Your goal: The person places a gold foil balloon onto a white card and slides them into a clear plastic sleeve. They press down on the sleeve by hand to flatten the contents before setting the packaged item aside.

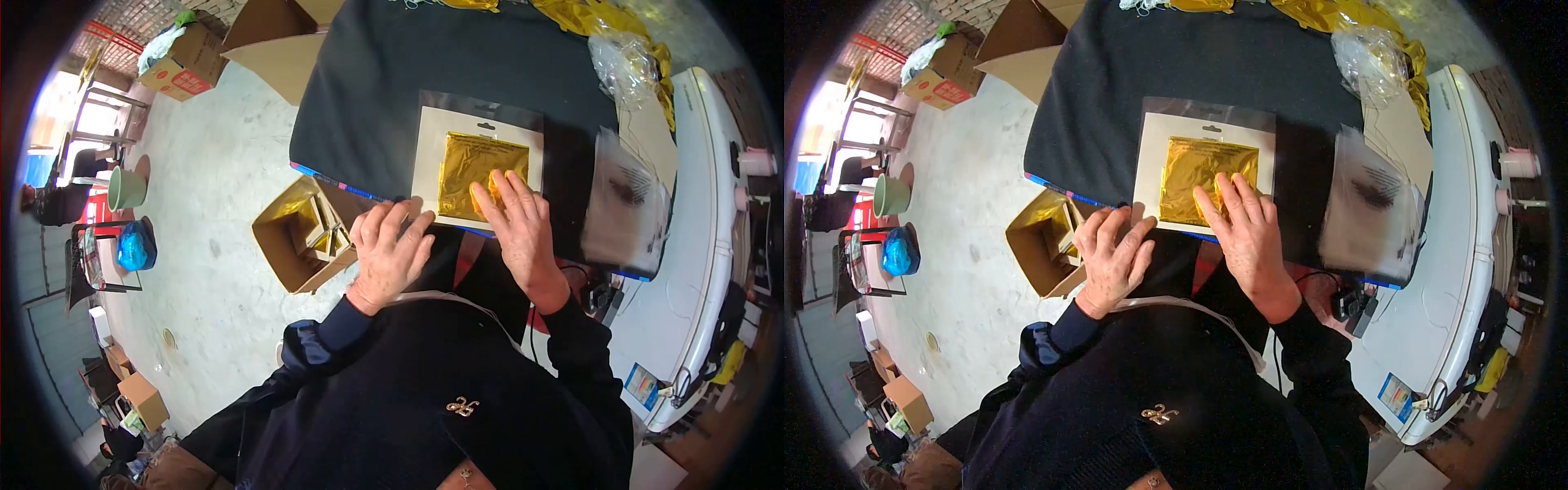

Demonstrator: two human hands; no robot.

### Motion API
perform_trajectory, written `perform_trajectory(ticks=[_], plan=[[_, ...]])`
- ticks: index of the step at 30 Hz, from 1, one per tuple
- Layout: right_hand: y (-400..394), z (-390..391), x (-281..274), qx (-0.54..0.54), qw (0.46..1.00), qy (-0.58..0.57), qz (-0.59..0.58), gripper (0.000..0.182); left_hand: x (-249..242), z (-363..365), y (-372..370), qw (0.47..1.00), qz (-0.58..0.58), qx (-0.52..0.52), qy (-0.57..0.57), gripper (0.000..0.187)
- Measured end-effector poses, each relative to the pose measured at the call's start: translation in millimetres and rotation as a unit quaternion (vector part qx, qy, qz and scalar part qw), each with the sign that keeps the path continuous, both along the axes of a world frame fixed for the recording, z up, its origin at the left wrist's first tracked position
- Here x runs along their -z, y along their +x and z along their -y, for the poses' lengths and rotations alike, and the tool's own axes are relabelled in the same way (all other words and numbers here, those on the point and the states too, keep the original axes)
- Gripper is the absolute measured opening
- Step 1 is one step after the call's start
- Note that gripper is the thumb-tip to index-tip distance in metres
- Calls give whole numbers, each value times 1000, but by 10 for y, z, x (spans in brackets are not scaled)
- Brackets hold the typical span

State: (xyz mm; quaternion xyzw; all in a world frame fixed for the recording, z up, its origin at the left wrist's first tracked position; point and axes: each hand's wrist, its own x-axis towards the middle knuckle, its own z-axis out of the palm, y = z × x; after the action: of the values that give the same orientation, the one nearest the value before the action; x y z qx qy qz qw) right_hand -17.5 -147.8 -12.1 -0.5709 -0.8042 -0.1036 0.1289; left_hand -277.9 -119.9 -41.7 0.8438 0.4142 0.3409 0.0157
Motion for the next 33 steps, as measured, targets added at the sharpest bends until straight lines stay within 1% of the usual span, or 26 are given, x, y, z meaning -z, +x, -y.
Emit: perform_trajectory(ticks=[3, 7, 10, 19, 22, 25, 31, 33], plan=[[-3, 5, 4, 1, 1000, 5, 6, 56, -11, -31, 26, 999, -34, -40, 6, 43], [-7, 0, -2, 3, 1000, 2, 8, 56, 10, -64, 52, 996, -72, -43, -2, 47], [-8, -2, -15, 2, 1000, 2, 8, 55, 6, -127, 101, 991, -125, -46, -15, 53], [-10, -10, -19, 7, 1000, -3, 0, 55, -80, -321, 110, 980, -197, -7, -31, 76], [-19, -13, -18, 10, 1000, -4, -1, 55, -80, -350, 146, 981, -191, -2, -45, 80], [-16, -15, -8, 12, 1000, -2, 1, 54, -100, -346, 164, 984, -160, -1, -72, 82], [-31, -13, -16, 14, 1000, -3, -1, 54, -149, -403, 147, 987, -118, 35, -101, 81], [-40, -11, -8, 18, 1000, -6, 2, 55, -170, -421, 139, 985, -126, 43, -106, 80]])
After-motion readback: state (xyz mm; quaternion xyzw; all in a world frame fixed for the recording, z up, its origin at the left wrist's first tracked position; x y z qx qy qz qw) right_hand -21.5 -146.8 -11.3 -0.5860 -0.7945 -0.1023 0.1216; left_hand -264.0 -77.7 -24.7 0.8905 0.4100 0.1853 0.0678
